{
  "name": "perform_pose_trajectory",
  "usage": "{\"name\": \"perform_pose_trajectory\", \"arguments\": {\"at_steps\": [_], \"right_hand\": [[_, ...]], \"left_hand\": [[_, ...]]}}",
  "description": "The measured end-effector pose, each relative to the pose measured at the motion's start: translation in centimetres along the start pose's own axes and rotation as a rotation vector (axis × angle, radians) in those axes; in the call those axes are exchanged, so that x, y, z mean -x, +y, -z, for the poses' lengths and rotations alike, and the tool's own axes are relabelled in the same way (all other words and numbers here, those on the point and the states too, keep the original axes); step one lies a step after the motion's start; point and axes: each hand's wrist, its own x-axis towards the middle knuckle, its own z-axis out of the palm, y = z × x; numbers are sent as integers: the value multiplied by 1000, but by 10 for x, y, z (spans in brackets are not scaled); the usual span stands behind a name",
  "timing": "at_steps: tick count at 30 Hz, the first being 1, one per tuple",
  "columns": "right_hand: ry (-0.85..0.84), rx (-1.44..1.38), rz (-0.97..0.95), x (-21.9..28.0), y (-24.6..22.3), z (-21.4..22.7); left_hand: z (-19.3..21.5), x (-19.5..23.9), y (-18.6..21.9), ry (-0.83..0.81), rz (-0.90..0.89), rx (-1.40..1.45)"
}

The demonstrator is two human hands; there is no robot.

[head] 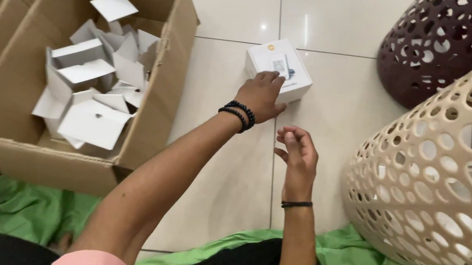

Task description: The person sits on a green mat and packs small white boxes. They open each box, insert a folded paper document, and close the lid. The person repeats this process for multiple boxes, placing the finished ones on the floor.

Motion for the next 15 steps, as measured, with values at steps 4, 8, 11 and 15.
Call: {"name": "perform_pose_trajectory", "arguments": {"at_steps": [4, 8, 11, 15], "right_hand": [[31, 41, 10, -18, 7, 14], [78, -34, -40, -23, 6, 16], [90, -50, -49, -24, 11, 10], [82, 24, -45, -18, 33, -1]], "left_hand": [[-49, -44, -7, 71, -38, -216], [-48, -21, -4, -23, 83, -333], [-42, 24, -3, -29, 100, -302], [-41, 110, -13, 31, 18, -292]]}}
